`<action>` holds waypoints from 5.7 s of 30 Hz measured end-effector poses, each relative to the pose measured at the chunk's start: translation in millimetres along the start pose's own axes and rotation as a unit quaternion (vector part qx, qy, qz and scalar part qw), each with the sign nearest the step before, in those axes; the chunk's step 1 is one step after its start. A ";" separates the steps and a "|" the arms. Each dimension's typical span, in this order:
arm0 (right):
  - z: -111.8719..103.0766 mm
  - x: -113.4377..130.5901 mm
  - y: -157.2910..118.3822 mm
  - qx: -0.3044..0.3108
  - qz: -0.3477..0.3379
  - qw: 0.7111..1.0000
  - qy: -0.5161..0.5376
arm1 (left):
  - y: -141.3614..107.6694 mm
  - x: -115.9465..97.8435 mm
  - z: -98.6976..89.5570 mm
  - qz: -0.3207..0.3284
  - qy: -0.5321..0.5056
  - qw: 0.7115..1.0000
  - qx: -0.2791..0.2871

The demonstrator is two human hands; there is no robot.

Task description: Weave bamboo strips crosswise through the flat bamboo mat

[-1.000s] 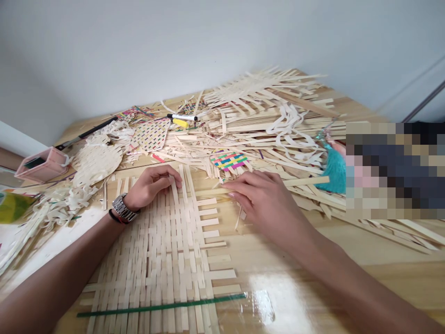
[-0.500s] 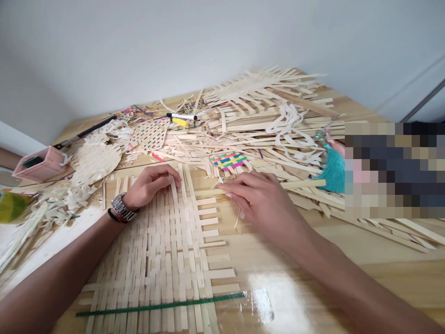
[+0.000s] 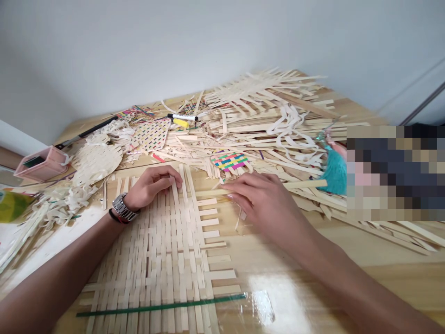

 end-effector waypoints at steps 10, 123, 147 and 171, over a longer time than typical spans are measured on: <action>3.6 0.9 0.4 0.005 0.013 1.000 0.010 | 0.3 1.9 0.5 0.001 0.001 1.000 0.002; -2.6 1.5 -3.1 -0.014 0.042 0.999 -0.026 | 1.3 -1.4 3.3 -0.003 0.005 1.000 0.011; -1.1 0.0 2.1 -0.025 0.058 0.995 0.081 | 1.0 1.1 2.0 -0.008 0.018 1.000 0.004; 6.1 4.5 2.9 -0.017 0.064 0.994 0.092 | 0.5 6.7 -2.6 -0.014 -0.032 0.999 -0.020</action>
Point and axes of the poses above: each hand's wrist, its own y-axis towards the middle knuckle, its own z-axis out of the palm, x = y × z, the point moved 10 cm from there along y, towards the middle knuckle, and after that the axes turned 10 degrees about y, right-handed, at the moved point
